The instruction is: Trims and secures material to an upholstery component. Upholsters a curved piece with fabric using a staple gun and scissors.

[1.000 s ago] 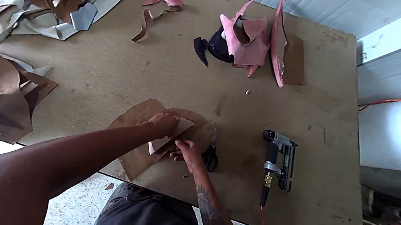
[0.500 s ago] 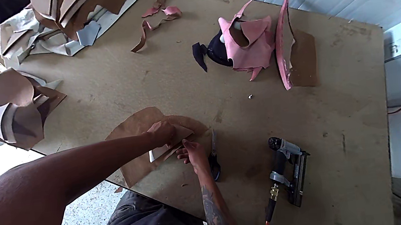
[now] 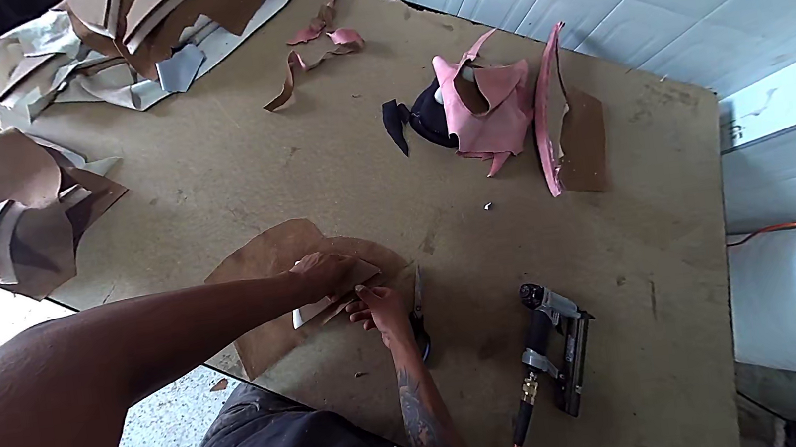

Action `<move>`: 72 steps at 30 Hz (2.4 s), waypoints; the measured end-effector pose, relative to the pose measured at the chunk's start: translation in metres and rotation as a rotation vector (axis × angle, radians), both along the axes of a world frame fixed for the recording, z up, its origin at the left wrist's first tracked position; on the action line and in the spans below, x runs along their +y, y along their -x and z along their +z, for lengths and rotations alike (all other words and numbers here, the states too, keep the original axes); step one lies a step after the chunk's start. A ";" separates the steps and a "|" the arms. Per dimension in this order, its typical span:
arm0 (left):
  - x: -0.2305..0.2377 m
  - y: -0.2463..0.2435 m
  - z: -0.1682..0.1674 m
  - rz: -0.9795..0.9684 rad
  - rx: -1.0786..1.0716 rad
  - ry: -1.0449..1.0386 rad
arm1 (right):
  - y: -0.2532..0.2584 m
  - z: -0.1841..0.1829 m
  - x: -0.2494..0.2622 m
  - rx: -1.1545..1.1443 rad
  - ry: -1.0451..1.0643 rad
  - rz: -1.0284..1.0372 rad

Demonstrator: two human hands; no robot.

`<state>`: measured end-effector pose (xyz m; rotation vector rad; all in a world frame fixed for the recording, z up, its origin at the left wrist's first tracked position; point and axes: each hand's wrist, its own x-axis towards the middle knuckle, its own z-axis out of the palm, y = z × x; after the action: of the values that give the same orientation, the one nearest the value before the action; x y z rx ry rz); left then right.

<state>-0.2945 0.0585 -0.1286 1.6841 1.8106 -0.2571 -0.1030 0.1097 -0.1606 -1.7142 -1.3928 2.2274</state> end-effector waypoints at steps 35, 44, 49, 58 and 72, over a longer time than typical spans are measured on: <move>0.002 0.017 -0.002 0.087 -0.096 -0.113 | 0.045 0.005 0.051 -0.185 -0.317 0.454; 0.006 0.017 -0.007 0.159 -0.109 -0.083 | -0.248 0.039 0.077 -0.604 -1.053 -0.133; 0.006 0.018 -0.012 0.168 -0.086 -0.102 | -0.267 0.014 0.094 -0.755 -1.070 -0.070; -0.001 0.022 -0.016 0.171 -0.144 -0.175 | -0.230 0.047 0.119 -0.696 -0.820 -0.076; -0.006 0.034 -0.022 0.183 -0.247 -0.203 | -0.031 0.086 0.019 -0.457 -0.811 0.624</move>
<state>-0.3287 0.0523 -0.1506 1.5893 1.8345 0.2113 -0.0718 0.1289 -0.0746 -1.6206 -2.7148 1.0476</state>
